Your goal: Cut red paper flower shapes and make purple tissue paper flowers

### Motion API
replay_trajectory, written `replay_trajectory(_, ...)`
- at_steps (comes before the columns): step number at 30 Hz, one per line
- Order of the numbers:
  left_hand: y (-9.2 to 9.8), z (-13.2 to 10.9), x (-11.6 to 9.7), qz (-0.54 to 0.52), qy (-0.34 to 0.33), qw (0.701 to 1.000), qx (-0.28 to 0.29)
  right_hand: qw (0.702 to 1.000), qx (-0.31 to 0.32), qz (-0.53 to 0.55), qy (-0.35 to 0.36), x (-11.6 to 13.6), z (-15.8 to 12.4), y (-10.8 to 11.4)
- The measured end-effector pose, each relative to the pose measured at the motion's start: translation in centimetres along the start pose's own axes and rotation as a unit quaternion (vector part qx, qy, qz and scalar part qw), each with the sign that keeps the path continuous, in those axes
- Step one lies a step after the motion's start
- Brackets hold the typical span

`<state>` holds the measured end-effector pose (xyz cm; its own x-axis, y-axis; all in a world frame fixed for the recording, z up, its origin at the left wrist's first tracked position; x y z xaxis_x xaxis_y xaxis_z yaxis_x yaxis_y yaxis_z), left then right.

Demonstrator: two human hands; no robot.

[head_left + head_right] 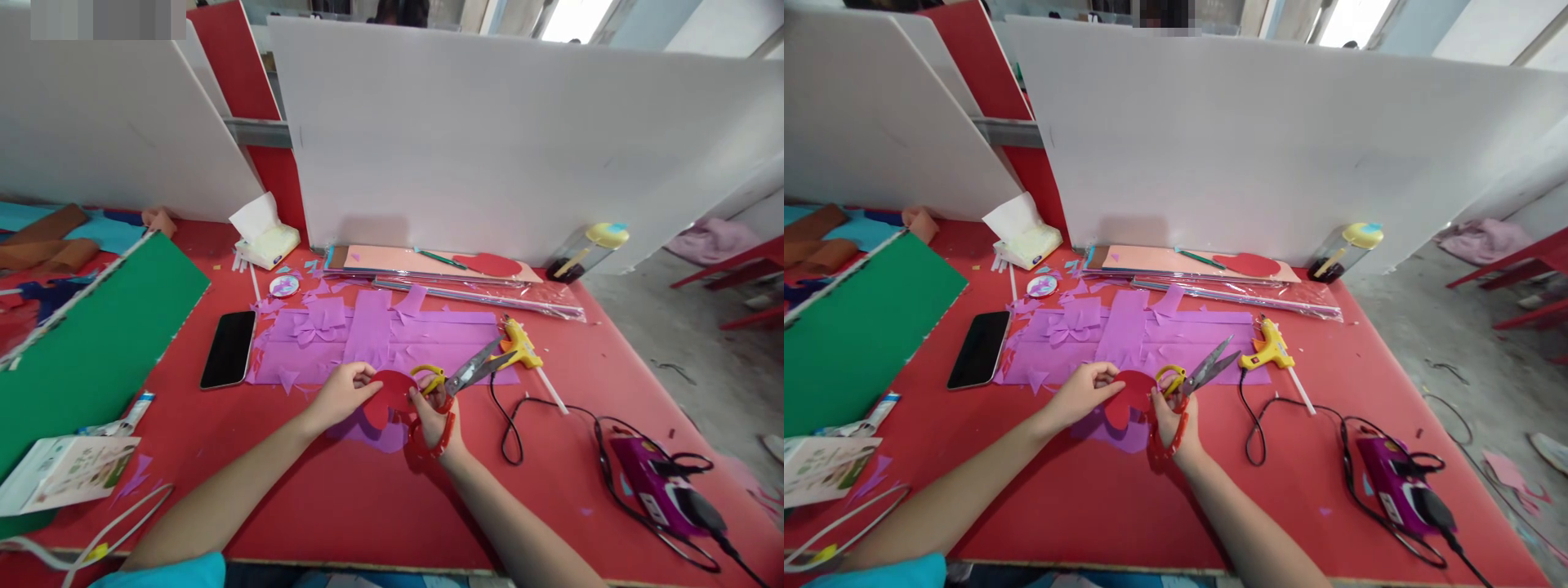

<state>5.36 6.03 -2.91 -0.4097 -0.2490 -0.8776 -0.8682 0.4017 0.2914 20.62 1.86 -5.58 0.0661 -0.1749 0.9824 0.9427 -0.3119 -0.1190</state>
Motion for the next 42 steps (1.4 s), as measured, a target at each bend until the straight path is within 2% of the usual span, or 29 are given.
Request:
replay_trajectory(5,0.2,0.1,2.1,-0.040,0.020,0.999,-0.031,1.000,-0.003,-0.020,0.006,-0.5,-0.2,-0.1)
replay_trajectory(9,0.0,0.2,3.0,-0.049,0.022,0.998,-0.035,0.999,0.010,-0.041,0.012,-0.7,-0.1,-0.1)
replay_trajectory(18,-0.9,-0.6,2.5,-0.048,0.012,0.999,-0.016,0.996,0.014,-0.089,0.025,-0.3,-0.3,0.1)
replay_trajectory(28,-1.8,-1.0,2.2,-0.058,-0.016,0.998,0.008,0.997,0.046,-0.058,0.029,-1.3,-1.1,-0.8)
replay_trajectory(38,-1.5,-1.2,2.5,-0.025,0.009,0.999,-0.041,0.997,0.047,-0.057,0.035,-1.3,-1.5,-1.0)
replay_trajectory(42,-0.9,-1.1,2.7,-0.020,0.010,0.998,-0.055,0.997,0.038,-0.058,0.016,-1.2,-1.3,-0.8)
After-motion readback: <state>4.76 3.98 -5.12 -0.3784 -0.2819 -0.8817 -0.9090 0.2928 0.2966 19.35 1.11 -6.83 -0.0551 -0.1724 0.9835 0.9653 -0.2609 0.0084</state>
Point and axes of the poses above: each hand's wrist, its own z-axis towards the middle knuckle, its own y-axis out of the back of the hand, x = y × z, the point moved 9 cm from there along z, towards the middle knuckle, and after that the axes turned 12 degrees about y, right-handed, at the moved point
